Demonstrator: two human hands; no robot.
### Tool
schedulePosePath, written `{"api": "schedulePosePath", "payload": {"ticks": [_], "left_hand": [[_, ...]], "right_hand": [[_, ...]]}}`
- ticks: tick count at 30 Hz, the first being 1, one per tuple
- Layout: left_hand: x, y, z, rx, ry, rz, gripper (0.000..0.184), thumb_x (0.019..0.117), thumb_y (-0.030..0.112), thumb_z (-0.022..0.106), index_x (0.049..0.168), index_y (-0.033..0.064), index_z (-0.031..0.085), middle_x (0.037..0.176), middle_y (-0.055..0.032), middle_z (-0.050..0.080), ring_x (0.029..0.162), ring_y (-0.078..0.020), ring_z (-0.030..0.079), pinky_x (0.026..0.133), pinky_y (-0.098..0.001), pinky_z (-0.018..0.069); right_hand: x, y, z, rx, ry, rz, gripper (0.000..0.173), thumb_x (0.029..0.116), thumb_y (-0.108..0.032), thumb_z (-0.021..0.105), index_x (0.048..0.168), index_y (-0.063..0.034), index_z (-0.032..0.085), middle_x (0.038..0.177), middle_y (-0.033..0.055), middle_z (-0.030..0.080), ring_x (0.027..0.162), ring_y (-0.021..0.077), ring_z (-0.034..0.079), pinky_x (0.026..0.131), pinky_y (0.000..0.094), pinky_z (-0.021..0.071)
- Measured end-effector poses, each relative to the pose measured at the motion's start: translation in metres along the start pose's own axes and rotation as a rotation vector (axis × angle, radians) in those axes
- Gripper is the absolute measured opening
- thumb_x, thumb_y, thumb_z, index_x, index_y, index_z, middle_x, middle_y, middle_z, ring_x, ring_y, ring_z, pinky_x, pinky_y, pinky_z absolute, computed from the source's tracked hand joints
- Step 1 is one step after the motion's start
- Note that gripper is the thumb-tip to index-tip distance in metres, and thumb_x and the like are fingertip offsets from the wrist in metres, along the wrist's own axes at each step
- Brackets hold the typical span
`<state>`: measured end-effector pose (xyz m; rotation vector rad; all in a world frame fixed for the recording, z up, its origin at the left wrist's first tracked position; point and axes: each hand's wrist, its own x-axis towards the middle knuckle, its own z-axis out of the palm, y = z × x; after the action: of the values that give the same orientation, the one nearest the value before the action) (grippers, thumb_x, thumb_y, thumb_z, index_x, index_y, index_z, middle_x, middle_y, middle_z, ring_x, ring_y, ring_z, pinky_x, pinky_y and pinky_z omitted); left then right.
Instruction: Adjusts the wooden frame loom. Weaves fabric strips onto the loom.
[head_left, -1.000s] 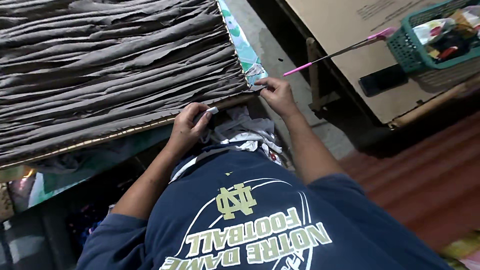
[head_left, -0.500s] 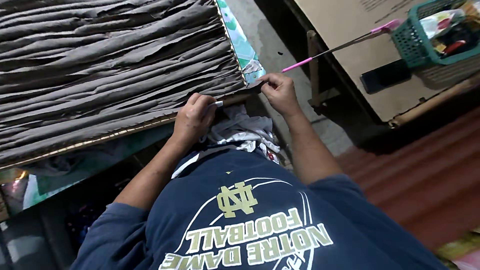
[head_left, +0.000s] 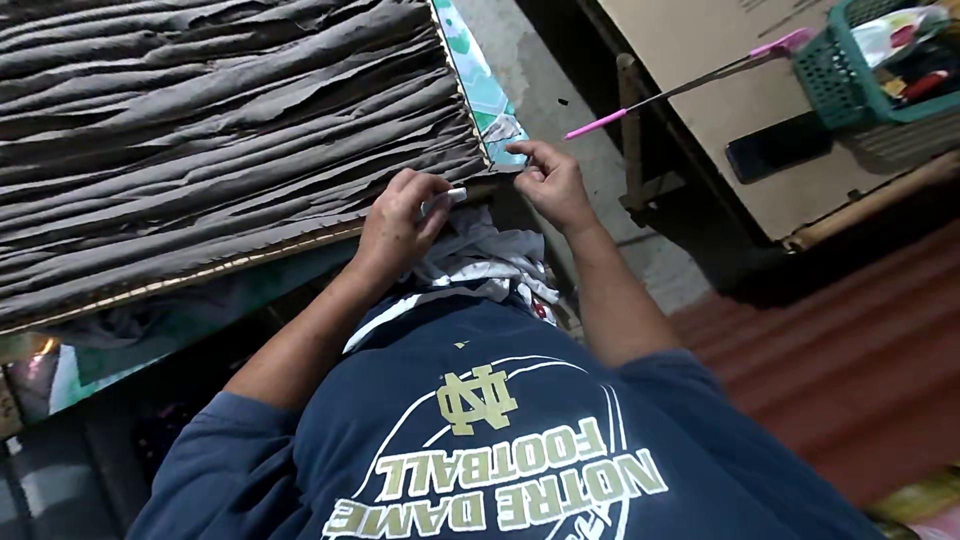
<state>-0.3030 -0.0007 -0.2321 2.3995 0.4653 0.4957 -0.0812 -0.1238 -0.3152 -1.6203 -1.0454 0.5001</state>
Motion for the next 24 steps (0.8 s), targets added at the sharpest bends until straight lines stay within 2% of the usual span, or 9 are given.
{"api": "schedulePosePath", "payload": {"ticks": [1,2,4,8,11,15,21,24], "left_hand": [[0.003,0.0,0.0,0.094,0.007,0.05,0.021,0.1011,0.015,0.06,0.112,0.001,0.071,0.105,-0.0177,0.067,0.094,-0.0264,0.067,0.083,-0.0403,0.0555],[0.006,0.0,0.0,0.164,0.004,0.091,0.021,0.1011,0.015,0.06,0.113,0.0019,0.071,0.107,-0.0192,0.067,0.095,-0.0306,0.067,0.081,-0.0448,0.0565],[0.014,0.001,0.002,0.263,-0.016,0.145,0.021,0.1018,0.017,0.059,0.113,0.0035,0.071,0.11,-0.0205,0.068,0.097,-0.0354,0.069,0.079,-0.0499,0.0567],[0.026,-0.007,0.015,0.371,-0.066,0.155,0.024,0.1024,0.018,0.058,0.119,0.0073,0.07,0.114,-0.0195,0.067,0.098,-0.039,0.069,0.076,-0.0529,0.0568],[0.028,-0.01,0.019,0.427,-0.078,0.133,0.025,0.1046,0.017,0.054,0.123,0.0106,0.071,0.112,-0.0188,0.068,0.093,-0.0399,0.069,0.071,-0.0535,0.0563],[0.026,-0.012,0.022,0.487,-0.059,0.141,0.022,0.1036,0.013,0.055,0.117,0.0091,0.072,0.109,-0.0191,0.07,0.091,-0.0413,0.07,0.07,-0.0541,0.0564],[0.026,-0.012,0.021,0.476,-0.084,0.131,0.022,0.1037,0.014,0.055,0.116,0.009,0.071,0.107,-0.0191,0.069,0.09,-0.0411,0.069,0.069,-0.0545,0.0558],[0.026,-0.011,0.021,0.476,-0.086,0.12,0.023,0.1042,0.016,0.054,0.117,0.0094,0.071,0.108,-0.0188,0.069,0.09,-0.04,0.069,0.07,-0.0532,0.0558]], "right_hand": [[0.001,-0.001,0.0,0.002,-0.011,0.014,0.038,0.0909,-0.002,0.055,0.127,0.0008,0.067,0.102,0.0074,0.068,0.066,0.0007,0.046,0.061,0.0194,0.0403],[0.002,-0.003,0.0,-0.001,-0.013,0.033,0.032,0.0926,-0.003,0.055,0.121,0.0008,0.069,0.103,0.0087,0.071,0.07,0.0024,0.053,0.066,0.0215,0.0464],[0.005,-0.003,0.001,0.012,0.024,0.032,0.023,0.0936,-0.004,0.056,0.109,0.0022,0.072,0.095,0.009,0.072,0.074,0.0048,0.061,0.072,0.0244,0.0524],[0.008,-0.011,0.0,0.004,0.064,-0.054,0.019,0.0954,-0.006,0.058,0.105,0.0022,0.072,0.089,0.0065,0.071,0.071,0.0028,0.059,0.069,0.0223,0.0516],[0.01,-0.014,-0.005,-0.034,0.083,-0.074,0.019,0.0954,-0.007,0.058,0.105,0.0004,0.073,0.095,0.0089,0.071,0.076,0.0066,0.061,0.073,0.0252,0.0525],[0.011,-0.014,-0.008,-0.026,0.103,-0.103,0.02,0.0947,-0.006,0.058,0.104,0.0007,0.074,0.095,0.0094,0.071,0.077,0.0062,0.061,0.072,0.023,0.0516],[0.014,-0.019,-0.009,0.03,0.131,-0.16,0.017,0.0966,-0.006,0.06,0.103,0.0028,0.073,0.093,0.0076,0.07,0.074,0.0016,0.058,0.069,0.0184,0.0501],[0.016,-0.021,-0.006,0.024,0.14,-0.157,0.018,0.0964,-0.006,0.059,0.104,0.003,0.073,0.094,0.0086,0.07,0.075,0.0028,0.059,0.07,0.0193,0.0507]]}}
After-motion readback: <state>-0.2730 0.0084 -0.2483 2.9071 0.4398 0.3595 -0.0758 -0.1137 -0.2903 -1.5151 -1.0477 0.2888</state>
